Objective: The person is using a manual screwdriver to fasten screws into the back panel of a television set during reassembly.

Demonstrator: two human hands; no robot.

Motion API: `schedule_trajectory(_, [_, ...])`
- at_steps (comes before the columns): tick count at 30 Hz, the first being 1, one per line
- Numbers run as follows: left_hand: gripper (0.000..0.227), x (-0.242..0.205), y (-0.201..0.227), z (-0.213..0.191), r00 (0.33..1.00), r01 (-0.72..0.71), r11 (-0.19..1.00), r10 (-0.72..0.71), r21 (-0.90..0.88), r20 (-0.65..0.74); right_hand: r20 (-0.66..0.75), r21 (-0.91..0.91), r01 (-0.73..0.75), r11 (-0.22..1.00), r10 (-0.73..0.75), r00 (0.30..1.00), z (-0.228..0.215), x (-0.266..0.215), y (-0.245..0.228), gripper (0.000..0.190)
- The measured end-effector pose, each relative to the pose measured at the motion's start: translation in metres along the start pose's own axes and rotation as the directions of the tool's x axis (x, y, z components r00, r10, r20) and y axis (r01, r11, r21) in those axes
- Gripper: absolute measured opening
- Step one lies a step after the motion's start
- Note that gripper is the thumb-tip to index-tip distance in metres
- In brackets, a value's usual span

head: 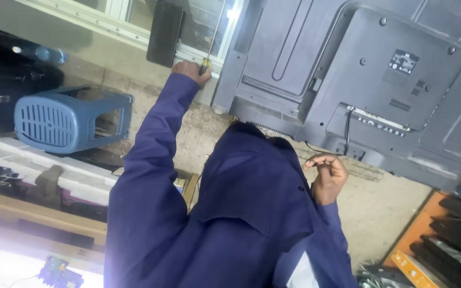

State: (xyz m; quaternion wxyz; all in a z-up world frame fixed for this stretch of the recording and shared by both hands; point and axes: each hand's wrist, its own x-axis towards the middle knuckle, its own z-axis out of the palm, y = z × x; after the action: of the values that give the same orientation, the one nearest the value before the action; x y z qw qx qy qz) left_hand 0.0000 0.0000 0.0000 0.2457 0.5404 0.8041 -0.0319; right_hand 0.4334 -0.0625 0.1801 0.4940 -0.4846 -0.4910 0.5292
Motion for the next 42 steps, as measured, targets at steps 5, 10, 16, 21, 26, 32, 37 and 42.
schedule_trajectory(5, [0.062,-0.011,-0.001,0.012,0.992,-0.073,0.934,0.033,-0.349,-0.119,-0.003,-0.008,0.077,0.997,-0.077,0.997,0.013,-0.02,-0.008,0.01])
schedule_trajectory(10, [0.056,-0.062,0.023,0.063,0.977,-0.151,0.66,-0.015,-0.736,-0.214,0.004,-0.033,0.166,0.986,-0.166,0.986,0.023,-0.042,-0.018,0.011])
schedule_trajectory(16, [0.052,-0.19,0.091,0.076,0.925,-0.062,-0.04,0.372,-0.997,-0.072,0.205,-0.428,0.638,0.64,-0.619,0.758,0.057,-0.041,-0.051,0.023])
schedule_trajectory(21, [0.05,-0.274,0.132,0.025,0.553,0.262,-0.097,0.831,-0.96,0.067,0.435,-0.628,0.702,0.335,-0.597,0.674,0.042,-0.025,-0.021,0.043])
schedule_trajectory(26, [0.05,-0.285,0.141,0.023,0.363,0.564,-0.082,0.919,-0.822,0.157,0.468,-0.703,0.647,0.296,-0.493,0.734,-0.018,-0.051,0.003,0.037])
schedule_trajectory(32, [0.035,-0.225,0.145,-0.03,0.419,0.788,-0.331,0.906,-0.519,0.059,0.091,-0.702,0.291,0.65,-0.323,0.942,-0.007,-0.069,-0.01,0.023])
schedule_trajectory(37, [0.026,-0.189,0.132,-0.085,0.628,0.642,-0.538,0.778,-0.546,-0.028,-0.4,-0.003,0.255,0.967,-0.235,0.886,0.041,-0.058,-0.028,0.034])
schedule_trajectory(42, [0.054,-0.165,0.108,-0.131,0.633,0.58,-0.617,0.752,-0.532,-0.183,-0.363,0.148,0.585,0.797,-0.506,0.782,0.113,-0.055,-0.102,0.021])
